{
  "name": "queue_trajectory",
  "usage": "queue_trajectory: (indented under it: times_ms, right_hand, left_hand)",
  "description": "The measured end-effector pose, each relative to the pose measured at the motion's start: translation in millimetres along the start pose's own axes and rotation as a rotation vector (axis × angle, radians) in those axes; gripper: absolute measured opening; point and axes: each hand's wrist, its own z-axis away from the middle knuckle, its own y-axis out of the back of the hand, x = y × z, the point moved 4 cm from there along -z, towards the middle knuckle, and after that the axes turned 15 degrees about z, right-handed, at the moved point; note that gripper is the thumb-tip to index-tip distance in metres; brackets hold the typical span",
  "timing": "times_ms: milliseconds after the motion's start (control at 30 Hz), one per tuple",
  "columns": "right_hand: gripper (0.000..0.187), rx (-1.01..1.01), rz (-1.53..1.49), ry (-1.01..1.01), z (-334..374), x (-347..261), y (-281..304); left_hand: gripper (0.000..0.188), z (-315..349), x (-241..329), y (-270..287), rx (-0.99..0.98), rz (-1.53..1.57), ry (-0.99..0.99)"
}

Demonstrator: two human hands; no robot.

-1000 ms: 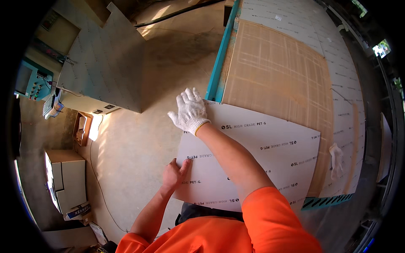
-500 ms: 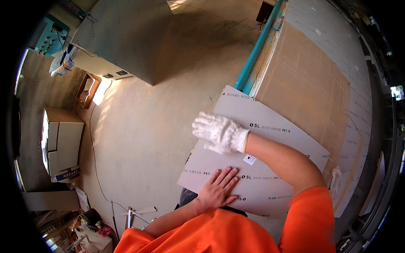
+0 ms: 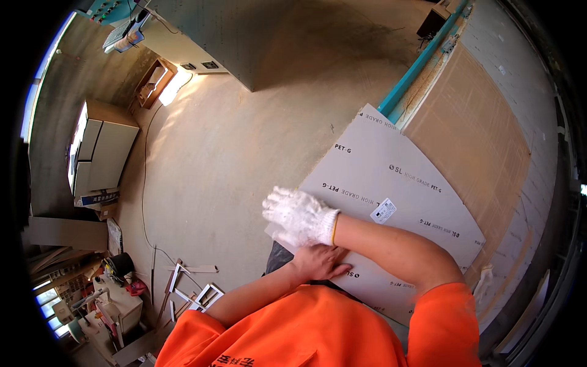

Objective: The person moves between different workstations in a workshop, handling several labeled wood panels by hand while wearing gloves. They pick up a panel from a large CNC table, carry it to a separate table, set it down alongside another panel, and luego return to pick up another panel from the CNC table.

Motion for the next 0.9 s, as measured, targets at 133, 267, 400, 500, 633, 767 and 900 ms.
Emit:
queue_trajectory:
  times_ms: [133, 267, 400, 500, 633, 767, 900]
  right_hand:
    - [0.054, 0.093, 0.406, -0.271, 43.3, 106.8, 41.7]
    - [0.048, 0.065, 0.12, -0.077, -18.7, -33.7, -10.5]
    - [0.045, -0.103, -0.546, 0.058, -39.0, -104.0, -64.0]
    - [0.052, 0.416, -0.216, -0.372, 20.6, -24.6, 17.8]
    - [0.067, 0.47, 0.321, -1.148, 208.3, 38.6, 23.4]
    - [0.072, 0.287, 0.542, -1.616, 357.8, -41.4, -16.2]
    - [0.075, 0.243, 0.573, -1.804, 335.3, -121.4, -54.8]
  left_hand:
    - [0.072, -9.2, 20.7, 15.5, 0.315, -0.113, -0.131]
    - [0.068, -15.5, 14.5, 7.6, -0.05, -0.057, 0.067]
    - [0.07, 1.0, 0.2, -13.1, 0.273, -0.309, -0.287]
    - [0.071, 35.6, -6.5, 12.3, -0.01, -0.133, -0.004]
    - [0.066, 93.6, -76.5, 103.8, 0.443, -0.266, 0.052]
    - [0.054, 92.0, -174.3, 175.3, 0.629, -0.241, 0.317]
    - [0.068, -16.7, -140.9, 189.4, 0.31, 0.46, 0.356]
